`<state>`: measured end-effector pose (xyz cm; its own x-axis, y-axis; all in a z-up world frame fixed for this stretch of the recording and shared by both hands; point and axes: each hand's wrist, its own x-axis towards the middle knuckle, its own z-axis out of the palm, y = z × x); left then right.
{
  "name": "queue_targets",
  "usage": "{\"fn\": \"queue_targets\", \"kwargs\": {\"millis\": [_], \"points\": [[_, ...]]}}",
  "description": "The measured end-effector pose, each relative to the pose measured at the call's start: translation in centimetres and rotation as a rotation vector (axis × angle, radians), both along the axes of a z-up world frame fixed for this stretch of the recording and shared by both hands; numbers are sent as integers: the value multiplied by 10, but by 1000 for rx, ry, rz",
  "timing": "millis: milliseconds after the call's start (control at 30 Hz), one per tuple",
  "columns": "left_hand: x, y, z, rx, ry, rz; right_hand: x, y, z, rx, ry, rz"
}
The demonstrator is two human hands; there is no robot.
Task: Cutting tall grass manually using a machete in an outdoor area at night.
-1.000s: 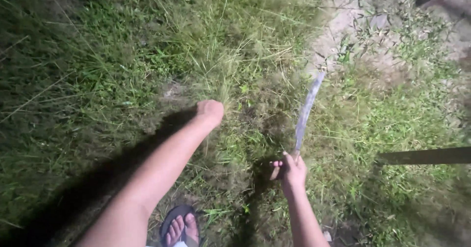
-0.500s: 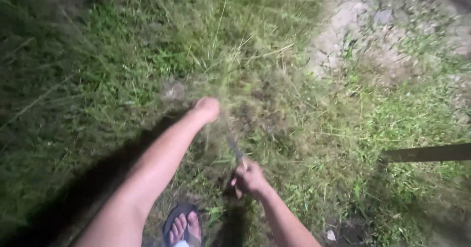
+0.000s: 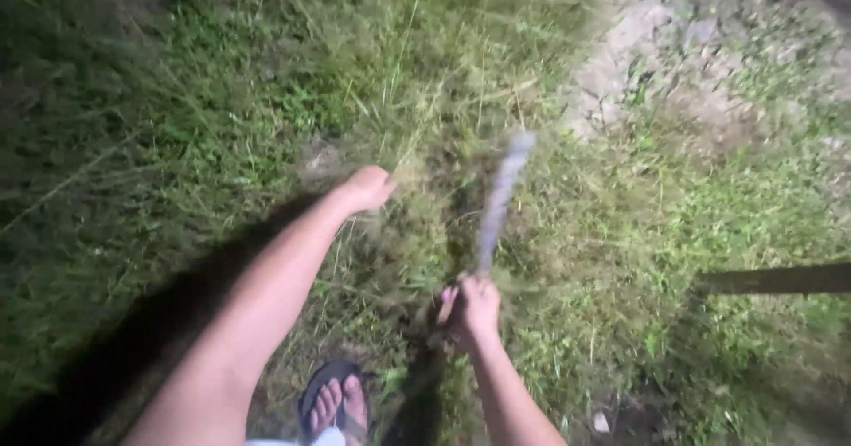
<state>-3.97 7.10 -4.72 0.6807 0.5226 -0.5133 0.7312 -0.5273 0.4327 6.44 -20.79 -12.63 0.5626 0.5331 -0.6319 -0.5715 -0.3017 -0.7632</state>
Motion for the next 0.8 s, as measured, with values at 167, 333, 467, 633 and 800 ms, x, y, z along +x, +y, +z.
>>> {"fn": "queue_targets", "kwargs": {"millis": [167, 333, 467, 633, 800], "points": [[3, 12, -58, 93, -86, -3, -17, -4, 20, -153, -135, 700], [-15, 15, 58, -126, -106, 209, -20, 23, 70, -1, -43, 180], [-19, 9, 70, -123, -149, 247, -26, -5, -8, -40, -97, 369], [-13, 28, 23, 83, -165, 182, -13, 10, 86, -114, -183, 510], [-8, -9, 63, -4, 188, 122, 58, -4, 66, -88, -83, 60]]}}
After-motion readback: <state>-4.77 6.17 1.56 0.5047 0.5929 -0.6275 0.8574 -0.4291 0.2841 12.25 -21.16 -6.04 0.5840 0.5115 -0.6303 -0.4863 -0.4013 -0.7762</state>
